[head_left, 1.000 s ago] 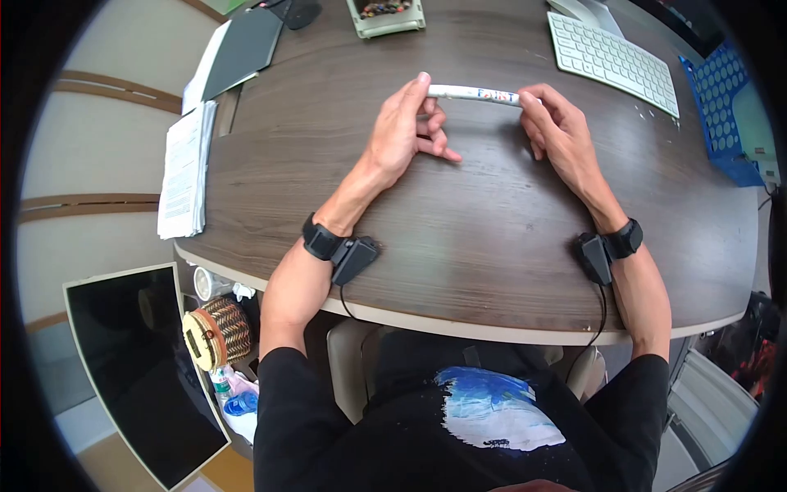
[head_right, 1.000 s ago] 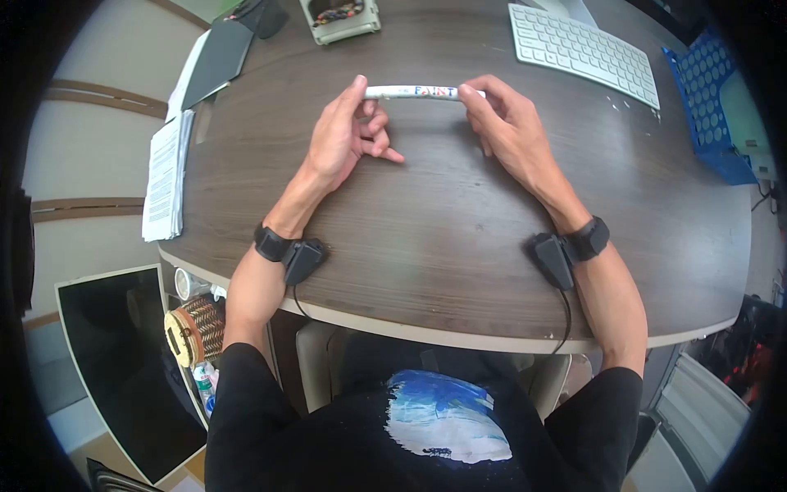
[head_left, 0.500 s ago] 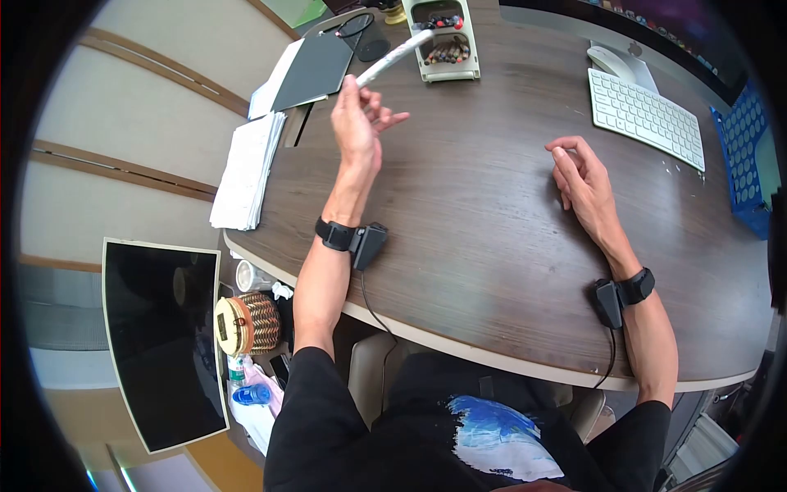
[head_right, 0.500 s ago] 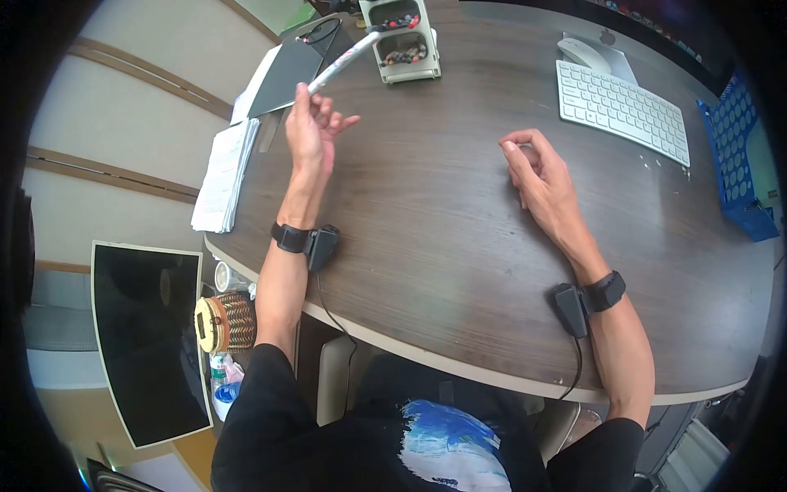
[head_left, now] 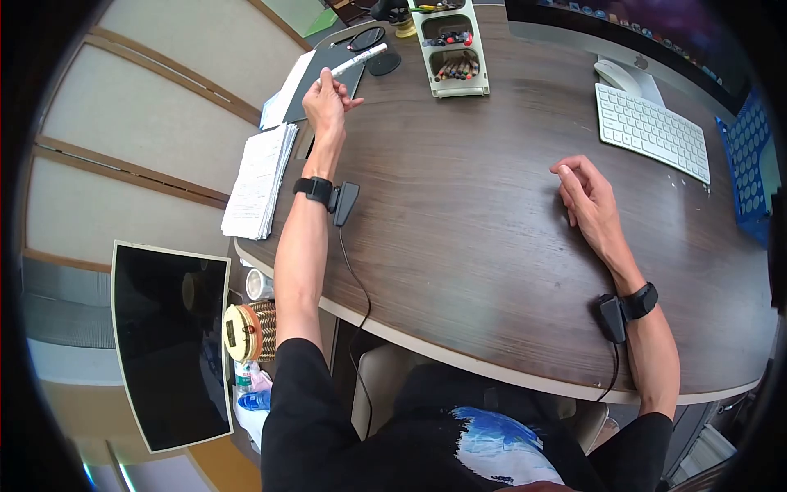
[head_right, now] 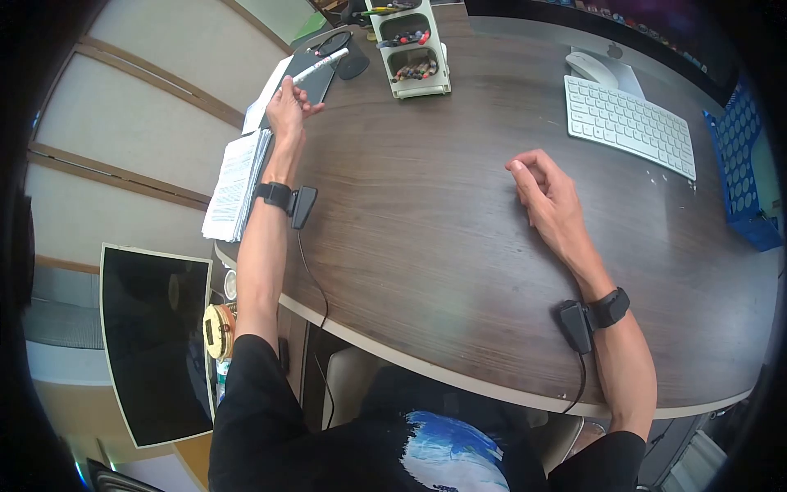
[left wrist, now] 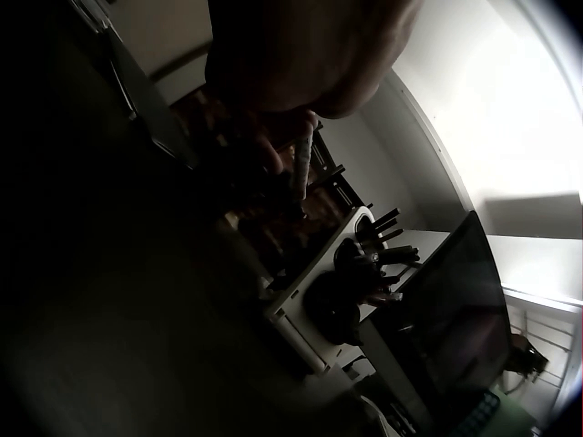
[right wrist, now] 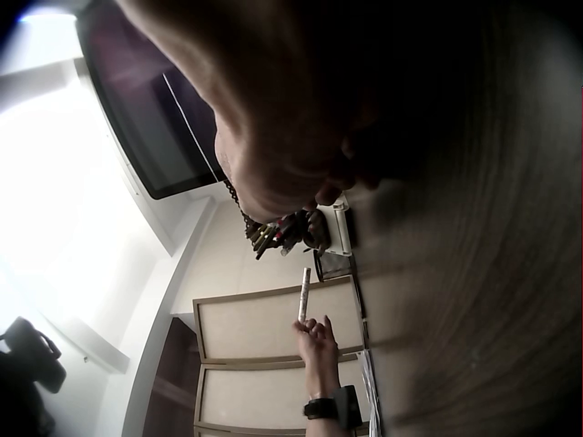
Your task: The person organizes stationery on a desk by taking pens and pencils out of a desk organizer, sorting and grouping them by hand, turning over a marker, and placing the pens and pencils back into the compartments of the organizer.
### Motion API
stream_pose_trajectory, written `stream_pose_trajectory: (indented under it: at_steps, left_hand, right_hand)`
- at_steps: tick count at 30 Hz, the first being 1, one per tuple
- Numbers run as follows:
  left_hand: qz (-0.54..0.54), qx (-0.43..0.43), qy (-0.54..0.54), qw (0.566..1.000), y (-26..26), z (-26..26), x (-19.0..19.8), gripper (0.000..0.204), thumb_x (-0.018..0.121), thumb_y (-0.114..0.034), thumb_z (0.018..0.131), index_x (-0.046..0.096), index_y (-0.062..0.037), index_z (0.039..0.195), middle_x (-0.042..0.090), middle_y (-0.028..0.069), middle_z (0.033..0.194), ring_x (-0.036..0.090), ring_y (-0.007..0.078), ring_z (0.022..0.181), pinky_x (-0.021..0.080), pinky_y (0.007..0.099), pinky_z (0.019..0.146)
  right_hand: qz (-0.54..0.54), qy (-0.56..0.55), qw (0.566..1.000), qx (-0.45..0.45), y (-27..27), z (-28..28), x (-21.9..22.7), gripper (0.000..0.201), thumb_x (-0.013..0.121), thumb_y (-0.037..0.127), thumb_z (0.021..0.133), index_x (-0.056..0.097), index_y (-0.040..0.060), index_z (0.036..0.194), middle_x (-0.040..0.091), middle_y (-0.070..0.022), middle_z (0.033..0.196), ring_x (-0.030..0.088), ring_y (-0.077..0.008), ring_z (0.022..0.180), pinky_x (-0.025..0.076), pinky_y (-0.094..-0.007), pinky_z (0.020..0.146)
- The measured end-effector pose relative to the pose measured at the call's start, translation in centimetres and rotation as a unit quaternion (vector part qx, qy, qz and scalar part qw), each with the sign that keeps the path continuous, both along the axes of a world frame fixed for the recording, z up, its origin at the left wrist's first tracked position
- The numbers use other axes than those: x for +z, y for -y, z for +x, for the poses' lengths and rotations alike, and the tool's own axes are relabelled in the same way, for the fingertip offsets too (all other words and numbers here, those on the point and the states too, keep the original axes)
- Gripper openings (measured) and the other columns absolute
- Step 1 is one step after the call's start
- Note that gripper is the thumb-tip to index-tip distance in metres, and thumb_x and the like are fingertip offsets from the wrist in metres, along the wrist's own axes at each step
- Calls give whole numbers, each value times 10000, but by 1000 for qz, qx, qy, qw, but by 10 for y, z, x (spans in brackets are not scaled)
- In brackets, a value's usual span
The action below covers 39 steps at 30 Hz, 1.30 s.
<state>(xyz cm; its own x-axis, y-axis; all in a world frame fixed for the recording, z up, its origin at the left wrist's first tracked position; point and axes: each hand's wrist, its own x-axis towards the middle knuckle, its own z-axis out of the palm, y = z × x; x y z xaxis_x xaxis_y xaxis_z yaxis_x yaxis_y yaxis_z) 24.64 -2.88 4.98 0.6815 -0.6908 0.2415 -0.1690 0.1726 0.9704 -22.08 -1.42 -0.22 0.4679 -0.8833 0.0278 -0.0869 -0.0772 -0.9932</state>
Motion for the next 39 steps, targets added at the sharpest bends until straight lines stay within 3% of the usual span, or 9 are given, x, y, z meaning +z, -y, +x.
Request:
stream_pose_trajectory:
  at_steps: [14,16,17,21,23,27,29,35,39]
  left_hand:
    - [76,29,32,996,56,26,6,498,501,-366,1157,654,107,1151,777,199,1009,748,239,683,690,383,564]
    - [91,15,14,996,57,29,5,472,499,-325,1154,632,123,1223,781,213,1051,780,286,752,704,400,596]
    - [104,8,15,994,55,29,3,467,520,-275,1139,598,146,1326,765,250,1180,792,379,947,721,437,699]
    - [94,-9,-9,995,50,29,-7,424,517,-231,1133,561,135,1341,754,248,1183,800,352,915,726,429,690]
    - [97,-38,-50,993,48,27,-7,474,532,-203,1109,488,123,1450,667,273,1359,763,437,1090,715,483,842]
    - [141,-19,-49,989,56,24,-2,483,523,-210,1099,472,80,1482,633,191,1226,755,425,1068,707,501,885]
    - [154,2,-64,986,63,26,-2,409,526,-218,1103,532,55,1409,540,82,977,733,275,829,730,490,757]
    - [214,-75,20,974,69,27,-1,435,574,-307,1115,625,55,1350,475,22,877,551,173,708,717,478,843]
    - [223,-74,26,972,77,25,-3,393,622,-277,1105,665,48,1321,499,10,834,582,155,707,720,448,833]
  right_hand:
    - [-1,-2,1000,3,0,0,5,326,582,361,1143,706,63,1092,460,76,691,392,-28,591,325,-235,492]
    - [18,-9,1000,0,1,-1,5,333,578,362,1145,708,62,1082,458,76,692,394,-28,595,324,-236,494]
    - [15,-12,1000,-4,1,0,5,337,577,361,1145,710,60,1077,457,78,692,389,-27,592,322,-235,495]
    - [9,-13,1000,4,1,-1,4,344,578,364,1144,715,59,1061,455,79,687,388,-27,587,324,-237,492]
    - [4,-19,1000,6,1,-2,4,353,581,365,1143,721,59,1036,455,77,684,392,-28,579,324,-241,487]
    - [2,-19,1000,-4,1,0,5,366,584,367,1141,725,57,1008,453,75,678,405,-30,575,324,-244,483]
    - [-2,-22,1000,-7,1,0,4,373,587,368,1139,727,53,996,453,74,673,411,-31,566,325,-241,484]
    - [-3,-26,1000,-4,1,-1,3,393,590,374,1136,731,47,970,456,75,662,413,-34,557,328,-249,494]
    - [0,-25,1000,-3,2,-1,2,408,592,376,1135,733,42,948,460,72,658,414,-35,557,328,-253,496]
